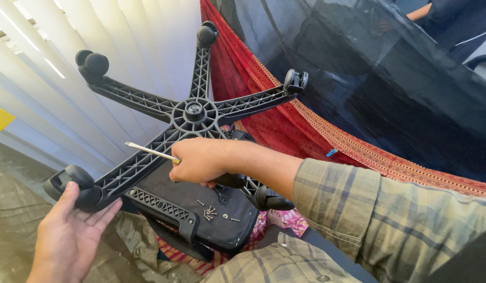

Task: The person attaches a caster wheel to the base of an office chair using a screwdriver. They hold the wheel, insert a screw, and tighten it into the base. The person repeats this process for multiple wheels, securing each one to the chair base.

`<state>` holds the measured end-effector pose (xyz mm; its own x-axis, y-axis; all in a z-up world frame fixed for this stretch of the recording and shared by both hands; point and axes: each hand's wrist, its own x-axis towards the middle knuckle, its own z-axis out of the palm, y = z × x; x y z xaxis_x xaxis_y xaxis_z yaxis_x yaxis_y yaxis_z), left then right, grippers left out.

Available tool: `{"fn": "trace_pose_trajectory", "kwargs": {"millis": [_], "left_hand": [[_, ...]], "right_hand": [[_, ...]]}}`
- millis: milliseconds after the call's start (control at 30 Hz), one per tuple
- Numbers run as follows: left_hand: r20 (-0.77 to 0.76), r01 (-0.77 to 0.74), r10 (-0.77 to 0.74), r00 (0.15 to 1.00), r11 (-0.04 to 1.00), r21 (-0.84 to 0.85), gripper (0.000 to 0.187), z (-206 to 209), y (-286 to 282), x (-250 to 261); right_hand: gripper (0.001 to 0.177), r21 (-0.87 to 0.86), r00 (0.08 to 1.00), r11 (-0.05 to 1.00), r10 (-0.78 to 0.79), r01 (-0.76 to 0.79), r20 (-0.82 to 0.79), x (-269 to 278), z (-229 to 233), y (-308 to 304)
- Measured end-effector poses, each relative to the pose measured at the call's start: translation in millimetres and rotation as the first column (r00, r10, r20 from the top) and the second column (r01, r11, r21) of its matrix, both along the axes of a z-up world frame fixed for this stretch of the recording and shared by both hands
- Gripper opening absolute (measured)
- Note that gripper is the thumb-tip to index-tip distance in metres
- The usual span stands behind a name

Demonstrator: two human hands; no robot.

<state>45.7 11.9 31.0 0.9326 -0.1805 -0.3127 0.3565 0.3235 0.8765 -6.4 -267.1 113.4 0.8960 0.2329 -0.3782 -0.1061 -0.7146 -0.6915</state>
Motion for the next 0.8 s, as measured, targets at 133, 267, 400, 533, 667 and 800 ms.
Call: {"fn": "trace_pose_trajectory", "kwargs": {"millis": [133, 267, 400, 533, 667, 800], "left_hand": [[0.000, -0.090, 0.090, 0.996, 0.996, 0.026, 0.034, -3.8, -3.0, -6.7], [0.005, -0.168, 0.167, 0.986, 0.985, 0.045, 0.035, -2.0, -14.3, -16.7], [0.009, -0.248, 0.248, 0.969, 0.966, 0.073, 0.034, 0.0, -27.8, -27.0], [0.008, -0.274, 0.275, 0.962, 0.959, 0.071, 0.035, 1.5, -33.2, -39.4], [-0.004, -0.242, 0.243, 0.970, 0.968, 0.066, 0.039, 0.2, -34.3, -48.7], [-0.052, -0.205, 0.209, 0.977, 0.976, 0.071, 0.041, 5.4, -29.8, -49.8]], "right_hand": [[0.034, -0.002, 1.000, 1.000, 0.022, -0.022, 0.016, -12.4, -3.2, 1.1], [0.034, 0.014, 1.000, 1.000, 0.008, -0.008, -0.003, -18.5, -8.7, 2.9], [0.029, -0.002, 0.998, 0.999, -0.054, 0.054, -0.009, -14.2, -11.8, 13.1], [0.029, 0.057, 0.997, 0.996, -0.072, 0.069, 0.041, -7.8, -13.5, 33.6], [0.029, 0.118, 0.996, 0.989, -0.089, 0.085, 0.027, -3.6, -17.0, 51.5], [0.034, 0.112, 0.997, 0.991, -0.081, 0.079, 0.015, -3.8, -17.7, 59.5]]}}
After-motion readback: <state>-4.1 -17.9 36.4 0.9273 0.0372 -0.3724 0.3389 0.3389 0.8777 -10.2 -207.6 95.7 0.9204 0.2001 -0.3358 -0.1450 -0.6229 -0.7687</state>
